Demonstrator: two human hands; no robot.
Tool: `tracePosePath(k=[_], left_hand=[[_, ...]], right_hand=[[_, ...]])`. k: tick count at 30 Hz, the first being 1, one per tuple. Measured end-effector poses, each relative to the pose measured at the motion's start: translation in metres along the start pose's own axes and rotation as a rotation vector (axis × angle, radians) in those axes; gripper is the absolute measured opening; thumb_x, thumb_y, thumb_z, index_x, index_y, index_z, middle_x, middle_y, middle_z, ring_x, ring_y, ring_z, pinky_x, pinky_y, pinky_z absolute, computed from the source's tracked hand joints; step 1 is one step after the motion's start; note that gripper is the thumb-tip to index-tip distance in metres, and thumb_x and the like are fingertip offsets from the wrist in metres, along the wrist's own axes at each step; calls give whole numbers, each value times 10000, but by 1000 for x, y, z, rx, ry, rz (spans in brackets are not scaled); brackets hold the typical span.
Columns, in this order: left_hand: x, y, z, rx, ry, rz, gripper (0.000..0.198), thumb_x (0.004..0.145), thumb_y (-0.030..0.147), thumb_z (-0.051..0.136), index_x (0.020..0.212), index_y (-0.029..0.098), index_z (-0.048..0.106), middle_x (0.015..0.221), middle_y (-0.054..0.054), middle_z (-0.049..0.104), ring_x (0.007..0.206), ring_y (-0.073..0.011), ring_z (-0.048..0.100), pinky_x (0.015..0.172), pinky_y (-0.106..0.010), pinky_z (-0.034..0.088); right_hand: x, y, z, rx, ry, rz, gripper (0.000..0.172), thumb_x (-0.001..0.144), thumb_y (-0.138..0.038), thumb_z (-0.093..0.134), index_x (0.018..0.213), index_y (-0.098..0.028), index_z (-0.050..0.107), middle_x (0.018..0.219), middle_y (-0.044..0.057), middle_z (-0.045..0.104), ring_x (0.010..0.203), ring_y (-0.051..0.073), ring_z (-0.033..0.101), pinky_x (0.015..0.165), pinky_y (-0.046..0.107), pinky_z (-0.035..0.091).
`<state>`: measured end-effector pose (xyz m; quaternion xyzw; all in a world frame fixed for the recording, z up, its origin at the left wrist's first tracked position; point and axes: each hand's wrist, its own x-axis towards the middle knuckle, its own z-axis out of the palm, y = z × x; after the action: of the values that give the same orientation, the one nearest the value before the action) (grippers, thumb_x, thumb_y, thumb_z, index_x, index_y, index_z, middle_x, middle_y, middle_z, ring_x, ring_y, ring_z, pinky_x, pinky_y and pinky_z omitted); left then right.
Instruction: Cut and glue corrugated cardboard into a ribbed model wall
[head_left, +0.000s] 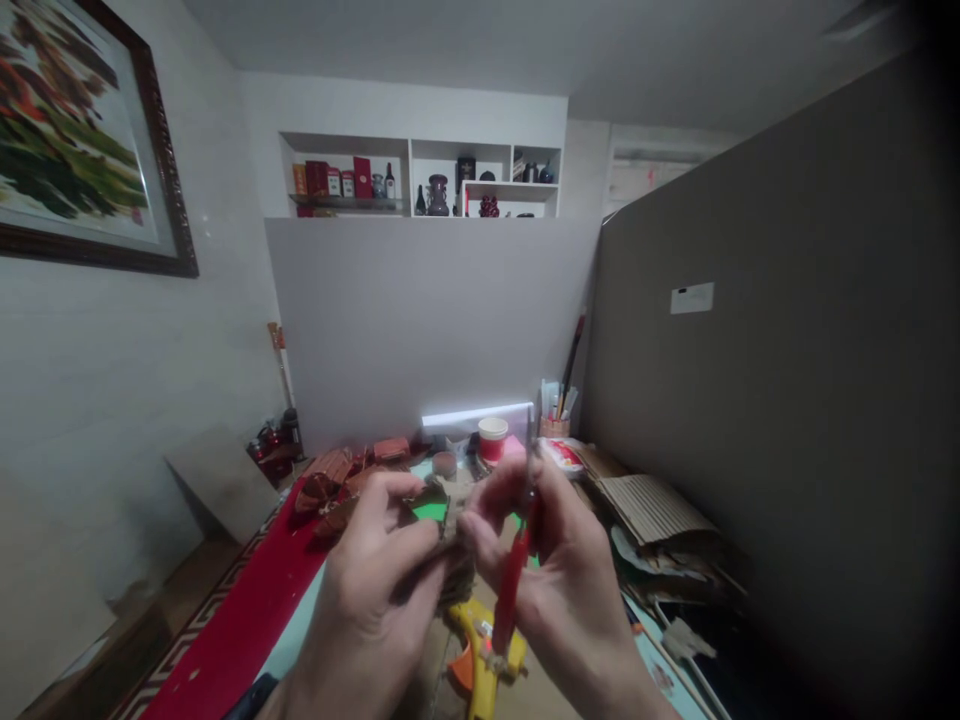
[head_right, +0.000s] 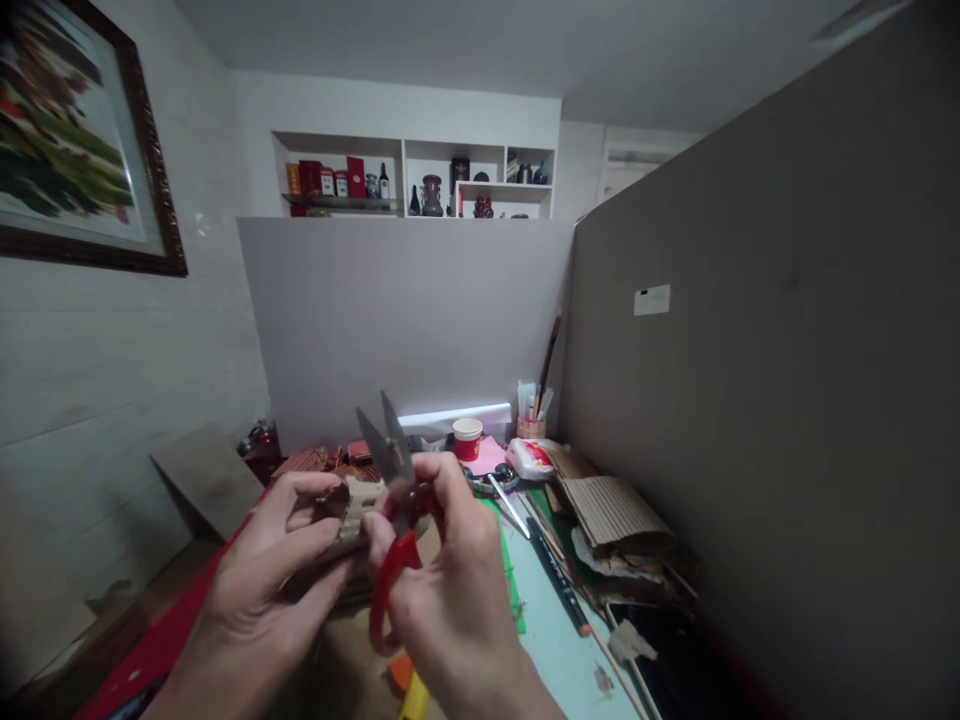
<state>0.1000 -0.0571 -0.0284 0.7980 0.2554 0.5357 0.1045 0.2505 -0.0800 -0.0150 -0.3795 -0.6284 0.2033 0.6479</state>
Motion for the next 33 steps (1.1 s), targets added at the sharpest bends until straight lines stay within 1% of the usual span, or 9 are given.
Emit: tracePosePath(k=[5,7,9,11,14,19,23,28,33], left_hand=[[5,-2,-2,6,-36,-164,169,892,141,600,806,255,690,1116,-27,540,1034,-177,611,874,-264,528],[8,-4,-5,-45,-26,-251,89,858,184,660,812,253,692,1166,-29,572,1067,-194,608,914,-284,515],[12,-6,-12,-95,-45,-312,14,832,231,694,825,237,704,1224,-52,592,1129,-234,600,956,-327,497],[15,-7,-20,-135,-96,-344,70,838,277,679,846,217,713,1285,-88,592,1201,-279,576,1001,-379,471],[20,-6,-33,-171,-135,-387,173,856,326,638,941,199,720,1362,-121,565,1271,-310,534,1070,-434,414],[24,-8,-45,-199,-21,-426,210,860,338,654,999,196,723,1429,-105,554,1287,-302,536,1123,-441,359],[22,-8,-46,-113,68,-375,189,837,343,689,957,208,745,1430,-90,565,1329,-275,502,1111,-381,376],[17,-2,-44,-48,65,-316,147,857,299,667,955,209,729,1432,-87,554,1306,-235,518,1092,-343,392],[19,-1,-46,-17,32,-307,122,877,280,634,937,210,715,1439,-75,546,1321,-214,507,1094,-315,390]], right_hand=[[2,-6,-1,227,-98,102,155,832,-240,646,886,-245,501,801,-33,572,644,110,568,560,224,496],[7,-10,-10,194,-88,92,166,831,-262,652,896,-246,501,810,-33,570,621,104,565,501,201,465],[9,-14,-22,-8,-71,28,162,863,-268,632,953,-253,498,804,-39,574,614,100,561,509,198,454],[10,-16,-34,-268,-98,-64,165,892,-265,598,997,-260,470,723,-65,541,560,98,511,510,206,429],[8,-15,-45,-591,-247,-172,150,888,-211,542,972,-264,429,607,-96,457,482,110,414,471,227,356],[7,0,-46,-876,-434,-306,207,767,-102,476,870,-276,432,543,-95,473,435,137,365,451,281,265],[8,12,-43,-984,-389,-380,246,742,-104,461,909,-280,497,534,-78,523,415,158,402,453,302,256],[7,18,-38,-1022,-335,-456,246,778,-119,431,932,-264,556,530,-51,590,385,165,457,436,313,249],[8,25,-33,-1168,-173,-612,249,796,-137,412,890,-262,606,475,-31,567,343,192,494,436,324,206]])
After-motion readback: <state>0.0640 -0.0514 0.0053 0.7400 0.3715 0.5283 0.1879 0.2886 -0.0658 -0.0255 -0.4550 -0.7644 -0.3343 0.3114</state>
